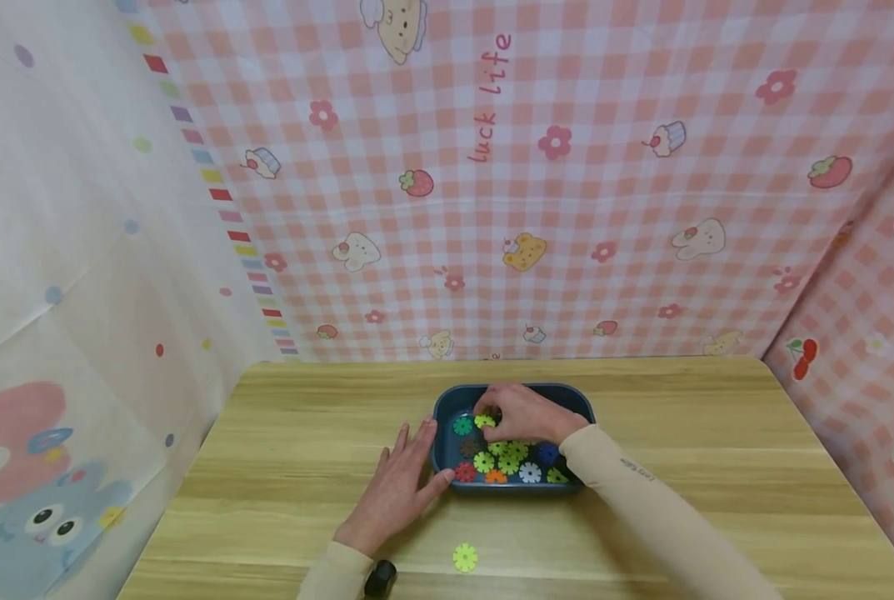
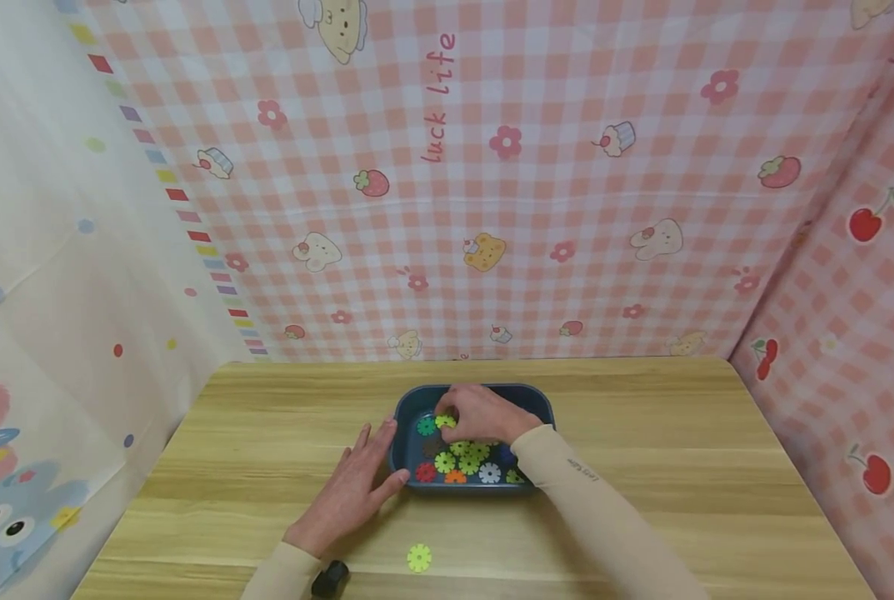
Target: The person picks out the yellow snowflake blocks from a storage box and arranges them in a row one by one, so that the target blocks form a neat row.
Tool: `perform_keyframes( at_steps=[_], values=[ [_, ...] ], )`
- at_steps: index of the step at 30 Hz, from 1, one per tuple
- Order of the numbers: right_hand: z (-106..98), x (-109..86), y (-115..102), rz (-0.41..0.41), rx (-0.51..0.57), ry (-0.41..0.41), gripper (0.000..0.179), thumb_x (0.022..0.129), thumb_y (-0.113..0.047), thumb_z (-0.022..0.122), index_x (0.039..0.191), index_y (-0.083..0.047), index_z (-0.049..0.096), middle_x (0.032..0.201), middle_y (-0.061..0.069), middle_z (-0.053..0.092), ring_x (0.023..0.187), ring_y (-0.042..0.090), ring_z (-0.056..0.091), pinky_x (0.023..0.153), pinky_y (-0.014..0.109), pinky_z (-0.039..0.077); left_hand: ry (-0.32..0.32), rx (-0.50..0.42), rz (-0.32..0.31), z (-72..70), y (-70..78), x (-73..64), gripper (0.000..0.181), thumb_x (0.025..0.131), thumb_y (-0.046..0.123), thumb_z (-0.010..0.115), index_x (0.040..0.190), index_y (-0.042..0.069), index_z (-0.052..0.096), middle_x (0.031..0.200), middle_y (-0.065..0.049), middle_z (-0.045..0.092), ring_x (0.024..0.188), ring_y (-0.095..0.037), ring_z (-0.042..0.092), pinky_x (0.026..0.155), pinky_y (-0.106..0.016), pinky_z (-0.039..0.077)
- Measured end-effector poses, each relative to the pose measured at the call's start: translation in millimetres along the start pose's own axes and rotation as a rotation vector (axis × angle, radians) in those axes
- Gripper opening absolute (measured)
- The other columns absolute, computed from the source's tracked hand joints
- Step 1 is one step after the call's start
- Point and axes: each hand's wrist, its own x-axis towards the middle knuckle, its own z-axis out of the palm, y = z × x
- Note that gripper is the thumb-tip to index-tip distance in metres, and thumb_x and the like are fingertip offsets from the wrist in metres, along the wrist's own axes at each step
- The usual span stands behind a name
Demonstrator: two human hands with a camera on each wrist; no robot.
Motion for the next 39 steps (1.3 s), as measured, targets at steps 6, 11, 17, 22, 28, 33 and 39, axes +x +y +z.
perform_keyframes(
  at_steps=[6, 11, 17, 22, 28, 33, 39],
  values=[
    [-9.5, -7.7, -6.1, -0.002, 0.040, 0.014, 0.034, 0.092, -0.018, 0.076, 0.124, -0.007, 0.074, 0.121, 0.002, 0.065, 0.107, 0.020, 0.065, 0.089, 0.041, 0.057, 0.000, -0.004, -0.002, -0.1, 0.1, -0.6, 0.078, 0.106, 0.051, 0.054, 0.166, 0.012, 0.025, 0.171, -0.007, 0.024, 0.155, -0.044, 0.016, 0.115, -0.075, 0.022],
    [-20.2, -14.3, -14.2, -0.007, 0.045, 0.029, 0.037, 0.090, -0.020, 0.074, 0.126, -0.010, 0.074, 0.122, -0.001, 0.064, 0.106, 0.017, 0.063, 0.088, 0.037, 0.057, -0.002, -0.002, -0.009, -0.6, 0.6, 1.6, 0.078, 0.105, 0.052, 0.054, 0.166, 0.012, 0.025, 0.170, -0.009, 0.026, 0.155, -0.045, 0.017, 0.115, -0.074, 0.022],
    [-30.0, -25.8, -21.5, -0.036, 0.051, 0.079, 0.033, 0.091, -0.019, 0.071, 0.123, -0.016, 0.075, 0.126, 0.000, 0.062, 0.099, 0.014, 0.060, 0.084, 0.034, 0.055, -0.007, -0.002, -0.013, -0.8, 0.5, 2.5, 0.079, 0.105, 0.054, 0.053, 0.166, 0.012, 0.024, 0.170, -0.008, 0.024, 0.156, -0.044, 0.016, 0.116, -0.073, 0.022],
    [-32.4, -38.6, -26.0, -0.066, 0.037, 0.126, 0.028, 0.092, -0.021, 0.070, 0.120, -0.019, 0.074, 0.123, -0.004, 0.060, 0.100, 0.018, 0.060, 0.085, 0.037, 0.055, -0.011, -0.002, -0.014, -0.7, 0.3, 1.0, 0.080, 0.105, 0.056, 0.051, 0.166, 0.012, 0.024, 0.171, -0.008, 0.023, 0.156, -0.043, 0.015, 0.116, -0.073, 0.022],
    [-31.0, -53.9, -29.8, -0.102, 0.003, 0.168, 0.028, 0.094, -0.020, 0.072, 0.122, -0.020, 0.074, 0.114, -0.007, 0.063, 0.098, 0.015, 0.059, 0.085, 0.040, 0.056, -0.002, -0.010, -0.012, -1.1, 0.9, -0.3, 0.081, 0.105, 0.058, 0.050, 0.166, 0.013, 0.024, 0.171, -0.008, 0.024, 0.156, -0.043, 0.015, 0.117, -0.073, 0.021],
    [-27.2, -66.6, -33.2, -0.146, -0.011, 0.182, 0.030, 0.097, -0.022, 0.070, 0.126, -0.016, 0.074, 0.118, -0.003, 0.064, 0.100, 0.016, 0.063, 0.086, 0.042, 0.057, -0.002, -0.008, -0.011, -0.9, 0.6, -0.7, 0.081, 0.105, 0.058, 0.050, 0.166, 0.012, 0.024, 0.171, -0.008, 0.023, 0.156, -0.043, 0.015, 0.117, -0.073, 0.020],
    [-18.9, -78.8, -37.1, -0.174, 0.025, 0.206, 0.028, 0.096, -0.019, 0.074, 0.123, -0.014, 0.075, 0.119, -0.001, 0.066, 0.102, 0.016, 0.066, 0.086, 0.040, 0.059, -0.011, -0.009, -0.022, -0.9, 1.6, 0.8, 0.081, 0.105, 0.058, 0.051, 0.166, 0.013, 0.023, 0.171, -0.007, 0.022, 0.157, -0.042, 0.014, 0.118, -0.072, 0.020]
  ],
)
